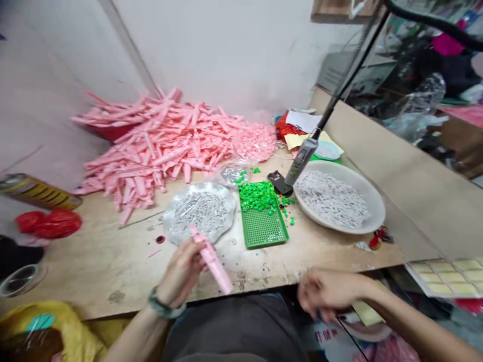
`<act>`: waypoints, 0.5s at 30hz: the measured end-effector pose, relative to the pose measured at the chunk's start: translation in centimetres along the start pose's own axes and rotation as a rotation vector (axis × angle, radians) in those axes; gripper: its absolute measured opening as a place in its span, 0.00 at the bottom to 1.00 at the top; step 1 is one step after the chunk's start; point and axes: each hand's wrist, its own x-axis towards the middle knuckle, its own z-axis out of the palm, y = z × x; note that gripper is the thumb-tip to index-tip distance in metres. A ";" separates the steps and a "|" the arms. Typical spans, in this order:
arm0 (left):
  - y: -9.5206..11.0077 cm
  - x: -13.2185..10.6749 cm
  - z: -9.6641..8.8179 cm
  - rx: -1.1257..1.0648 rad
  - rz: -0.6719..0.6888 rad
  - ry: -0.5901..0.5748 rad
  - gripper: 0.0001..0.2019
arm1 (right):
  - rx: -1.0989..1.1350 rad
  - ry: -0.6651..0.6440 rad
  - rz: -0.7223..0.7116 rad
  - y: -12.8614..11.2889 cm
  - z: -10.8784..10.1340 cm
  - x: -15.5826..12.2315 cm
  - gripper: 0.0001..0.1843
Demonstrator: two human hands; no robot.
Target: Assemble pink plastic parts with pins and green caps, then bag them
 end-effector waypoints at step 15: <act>-3.1 4.8 1.5 -0.147 0.041 -0.056 0.23 | -1.370 -0.150 -0.127 -1.2 18.9 32.6 0.14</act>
